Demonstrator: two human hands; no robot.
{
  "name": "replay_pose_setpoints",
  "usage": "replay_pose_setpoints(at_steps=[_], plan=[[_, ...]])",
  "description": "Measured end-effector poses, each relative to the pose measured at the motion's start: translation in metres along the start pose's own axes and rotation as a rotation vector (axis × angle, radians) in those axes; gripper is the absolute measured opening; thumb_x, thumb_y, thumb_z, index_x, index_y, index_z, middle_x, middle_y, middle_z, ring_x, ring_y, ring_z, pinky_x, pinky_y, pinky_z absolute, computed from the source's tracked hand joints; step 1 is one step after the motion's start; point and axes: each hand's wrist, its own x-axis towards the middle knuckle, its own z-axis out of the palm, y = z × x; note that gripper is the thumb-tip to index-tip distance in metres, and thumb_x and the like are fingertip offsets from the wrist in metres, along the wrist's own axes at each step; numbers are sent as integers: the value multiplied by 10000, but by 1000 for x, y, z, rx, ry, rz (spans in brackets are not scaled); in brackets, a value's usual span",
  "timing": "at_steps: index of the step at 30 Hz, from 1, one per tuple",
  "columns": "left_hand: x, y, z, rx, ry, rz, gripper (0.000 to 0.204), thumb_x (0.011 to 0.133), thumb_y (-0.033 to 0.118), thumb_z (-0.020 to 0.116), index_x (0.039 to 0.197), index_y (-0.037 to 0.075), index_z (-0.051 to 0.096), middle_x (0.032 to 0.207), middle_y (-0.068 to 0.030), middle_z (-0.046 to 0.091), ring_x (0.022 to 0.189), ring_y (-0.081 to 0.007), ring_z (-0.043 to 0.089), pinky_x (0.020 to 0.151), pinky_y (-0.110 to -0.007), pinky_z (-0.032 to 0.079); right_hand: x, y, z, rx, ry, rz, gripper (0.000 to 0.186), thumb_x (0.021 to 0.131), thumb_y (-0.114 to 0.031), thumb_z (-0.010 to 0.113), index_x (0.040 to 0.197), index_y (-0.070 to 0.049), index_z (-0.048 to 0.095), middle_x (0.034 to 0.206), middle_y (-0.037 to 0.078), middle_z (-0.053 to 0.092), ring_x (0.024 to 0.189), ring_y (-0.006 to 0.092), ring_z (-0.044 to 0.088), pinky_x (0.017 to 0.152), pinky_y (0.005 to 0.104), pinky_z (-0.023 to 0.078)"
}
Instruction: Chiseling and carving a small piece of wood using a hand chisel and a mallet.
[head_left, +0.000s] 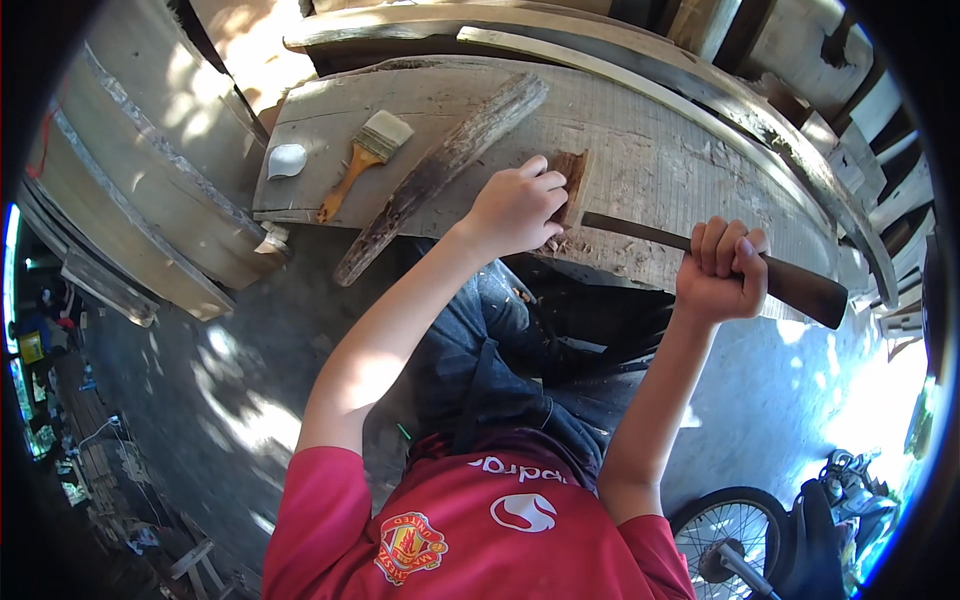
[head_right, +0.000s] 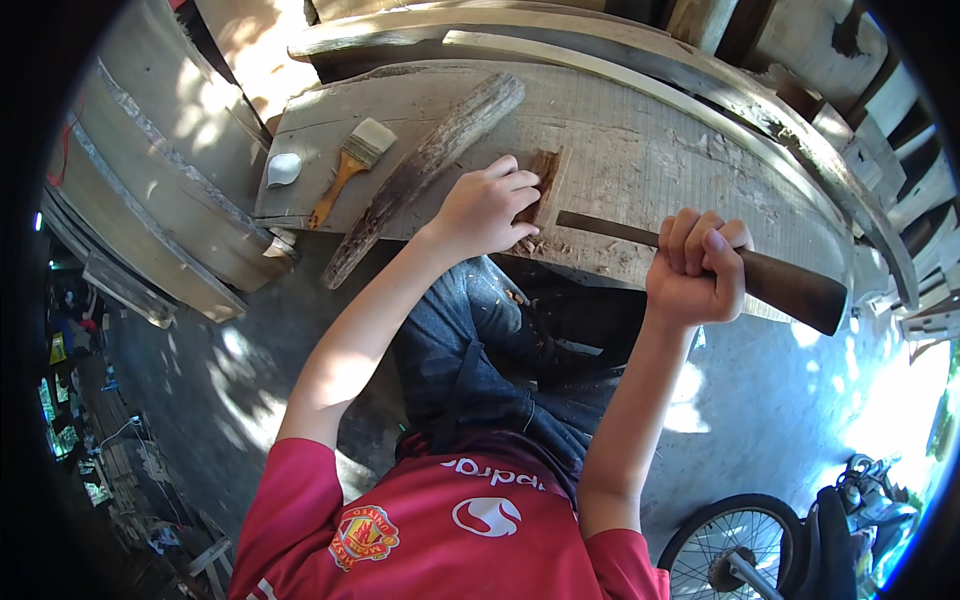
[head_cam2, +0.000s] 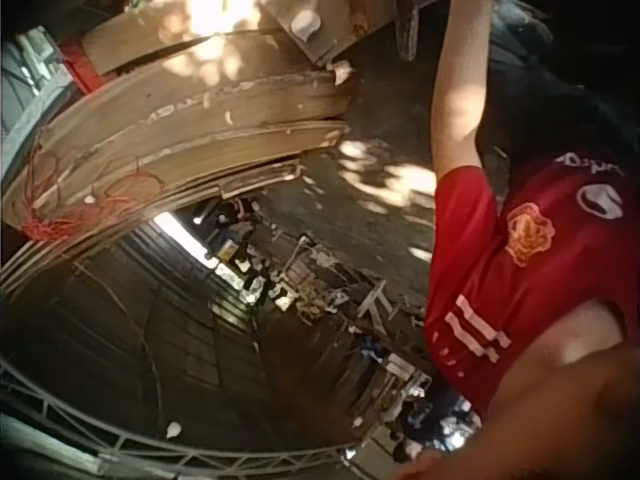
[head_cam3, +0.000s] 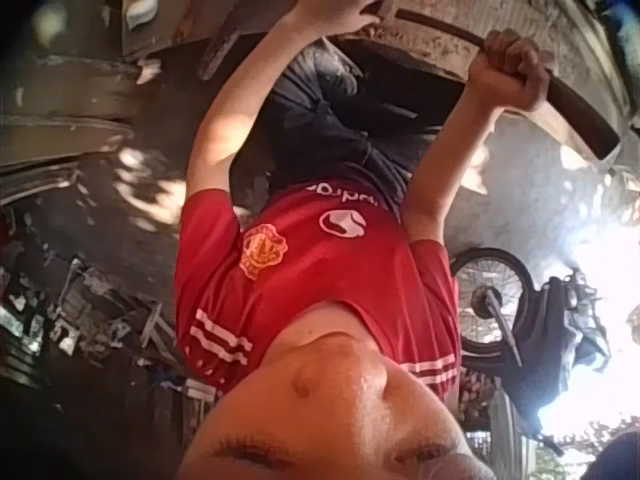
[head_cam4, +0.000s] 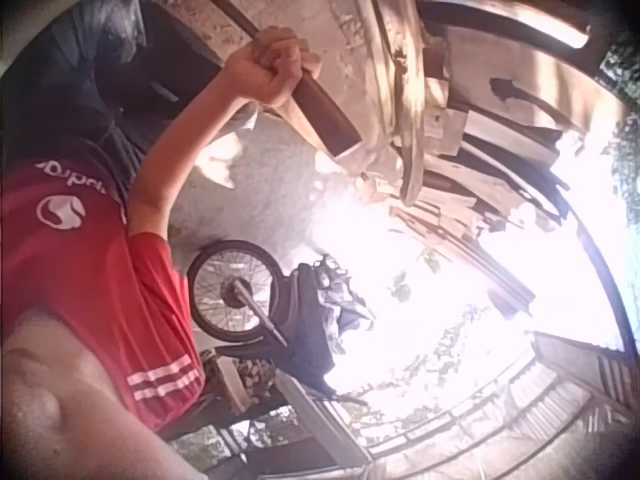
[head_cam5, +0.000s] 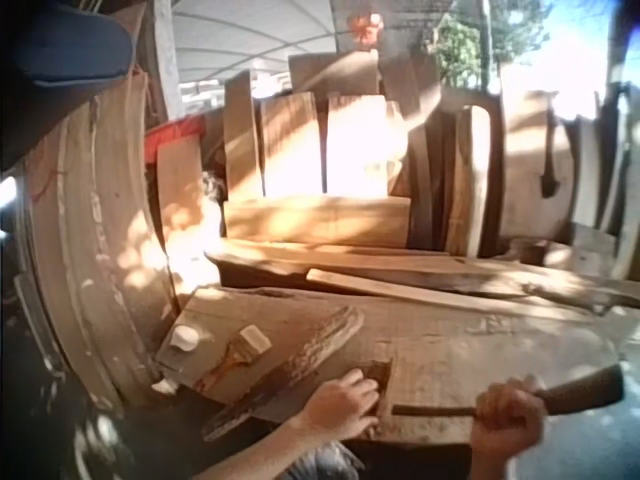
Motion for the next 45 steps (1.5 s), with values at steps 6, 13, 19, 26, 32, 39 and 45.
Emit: replay_pose_setpoints(at_steps=[6, 13, 19, 26, 32, 39, 45], plan=[[10, 14, -9, -97, 17, -158, 376, 686, 263, 811, 963, 85, 628, 983, -63, 643, 867, -281, 652, 744, -386, 544, -12, -4, -15, -6, 73, 3, 259, 784, -78, 500, 606, -127, 318, 498, -4, 299, 444, 96, 219, 438, 280, 190], [6, 12, 3, -168, 10, -125, 275, 713, 212, 777, 844, 104, 560, 829, -54, 595, 825, -277, 651, 662, -399, 530, -26, -9, -20, -23, 51, 33, 251, 810, -98, 480, 628, -136, 312, 528, -10, 283, 463, 100, 227, 451, 276, 203], [3, 3, 6, -258, 218, -23, 273, 707, 130, 795, 842, 85, 562, 773, -38, 563, 755, -248, 581, 639, -365, 489, -33, -15, -12, -22, 118, 28, 255, 787, -78, 489, 614, -123, 307, 506, 4, 291, 449, 103, 222, 429, 270, 202], [-5, 7, 12, -162, 292, -174, 290, 698, 163, 816, 919, 35, 679, 834, -58, 575, 861, -252, 585, 698, -353, 497, -42, -12, -10, -28, 121, 38, 257, 780, -69, 499, 613, -123, 311, 499, 4, 294, 443, 103, 219, 424, 273, 203], [-9, 3, 15, -270, 297, -277, 240, 717, 141, 794, 892, 72, 646, 835, -61, 591, 715, -272, 624, 625, -373, 512, -51, -7, -6, -44, 64, 91, 248, 806, -87, 484, 626, -129, 317, 524, -5, 292, 451, 99, 245, 433, 265, 216], [-11, -3, 19, -295, 368, -312, 279, 723, 132, 788, 936, 100, 610, 845, -61, 601, 707, -293, 644, 599, -398, 510, -52, -5, -2, -37, 41, 116, 248, 799, -74, 487, 626, -122, 317, 516, 0, 302, 458, 100, 241, 440, 267, 222], [-10, -9, 18, -274, 326, -302, 294, 726, 161, 788, 973, 88, 646, 896, -84, 605, 727, -308, 648, 621, -406, 522, -55, -2, 3, -8, 84, 115, 263, 761, -38, 520, 608, -103, 316, 495, 18, 321, 425, 115, 257, 416, 277, 214]])
